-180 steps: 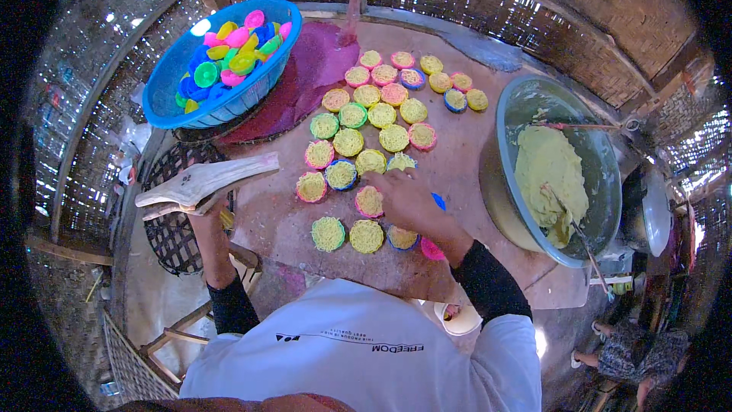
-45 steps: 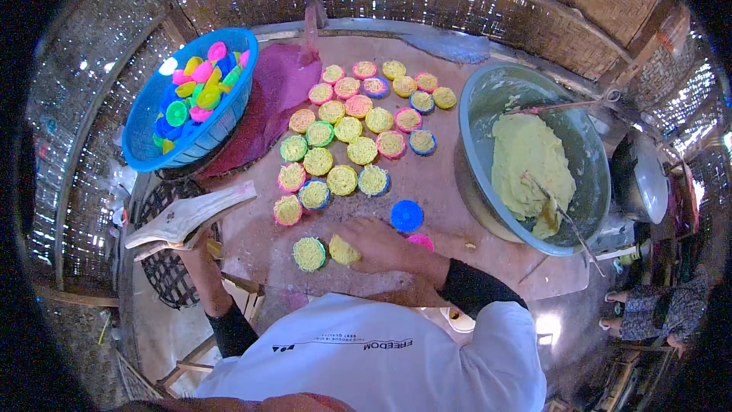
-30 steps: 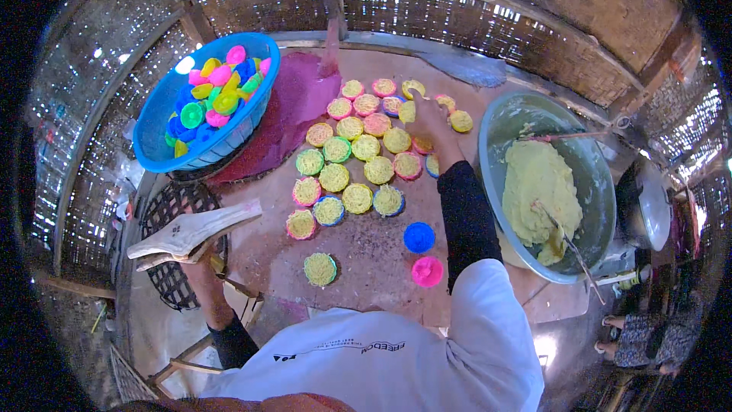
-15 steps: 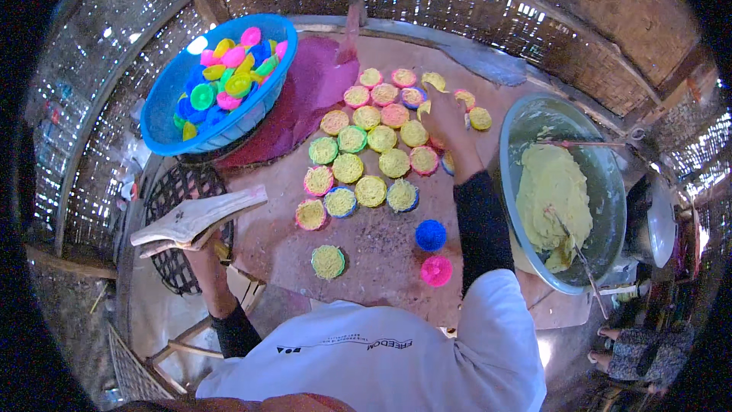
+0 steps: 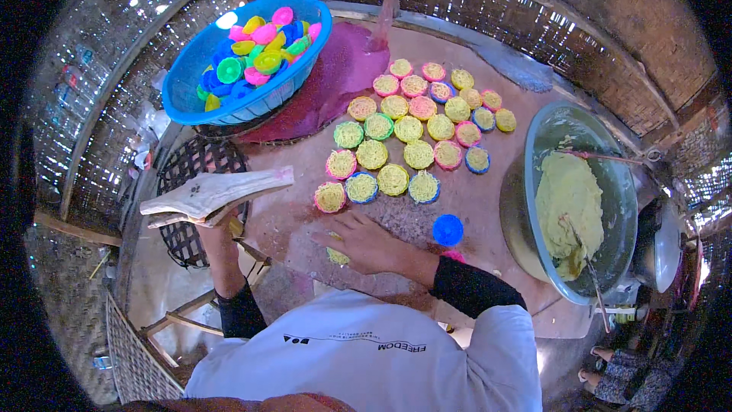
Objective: The person scoops yellow dough from a large bowl and fills small colorful plastic molds arranged on a wooden table. They use a wooden tool to press the dough into the molds and then release the formed cakes onto the table surface.
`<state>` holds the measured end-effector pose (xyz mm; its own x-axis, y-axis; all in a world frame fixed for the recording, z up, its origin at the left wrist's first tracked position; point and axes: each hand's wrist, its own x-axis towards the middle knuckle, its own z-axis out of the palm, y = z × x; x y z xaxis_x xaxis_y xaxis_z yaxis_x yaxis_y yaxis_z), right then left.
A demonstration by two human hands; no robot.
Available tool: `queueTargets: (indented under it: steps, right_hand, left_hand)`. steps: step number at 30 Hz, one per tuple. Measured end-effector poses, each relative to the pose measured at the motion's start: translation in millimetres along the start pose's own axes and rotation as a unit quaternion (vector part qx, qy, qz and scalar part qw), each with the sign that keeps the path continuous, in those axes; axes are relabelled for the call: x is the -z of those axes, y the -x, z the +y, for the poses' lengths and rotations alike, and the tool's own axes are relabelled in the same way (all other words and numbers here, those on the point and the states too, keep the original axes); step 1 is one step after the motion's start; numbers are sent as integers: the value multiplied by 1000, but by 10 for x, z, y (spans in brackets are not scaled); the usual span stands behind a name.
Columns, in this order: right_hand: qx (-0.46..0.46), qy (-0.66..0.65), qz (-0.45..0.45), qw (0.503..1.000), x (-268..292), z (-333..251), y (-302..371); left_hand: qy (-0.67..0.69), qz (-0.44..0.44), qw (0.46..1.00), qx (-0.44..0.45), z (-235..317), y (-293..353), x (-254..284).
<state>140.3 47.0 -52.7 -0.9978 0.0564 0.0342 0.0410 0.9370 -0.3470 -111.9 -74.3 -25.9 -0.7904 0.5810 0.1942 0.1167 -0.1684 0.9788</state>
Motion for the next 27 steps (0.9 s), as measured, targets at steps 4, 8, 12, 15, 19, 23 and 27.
queueTargets:
  steps: [4,8,12,15,19,23,27]
  right_hand:
    - [37,-37,8,999,76,36,-112]
    - [-23,-52,61,996,404,243,-492]
    - [-123,56,154,979,501,672,-1120]
    - [-220,115,123,961,317,942,-1380]
    - [-211,148,168,952,222,1033,-1274]
    - [-185,18,247,951,598,881,-602]
    - [-262,-70,278,922,939,516,592]
  left_hand:
    - [5,36,999,-10,18,23,86]
    - [-15,51,998,-39,56,18,186]
    - [-67,55,993,-74,-216,-2,518]
    - [-77,52,994,-49,-119,-2,534]
    - [-19,56,998,-14,-42,-22,495]
    - [-31,35,998,-42,-27,-54,423]
    - [-48,10,997,-64,-52,-58,230]
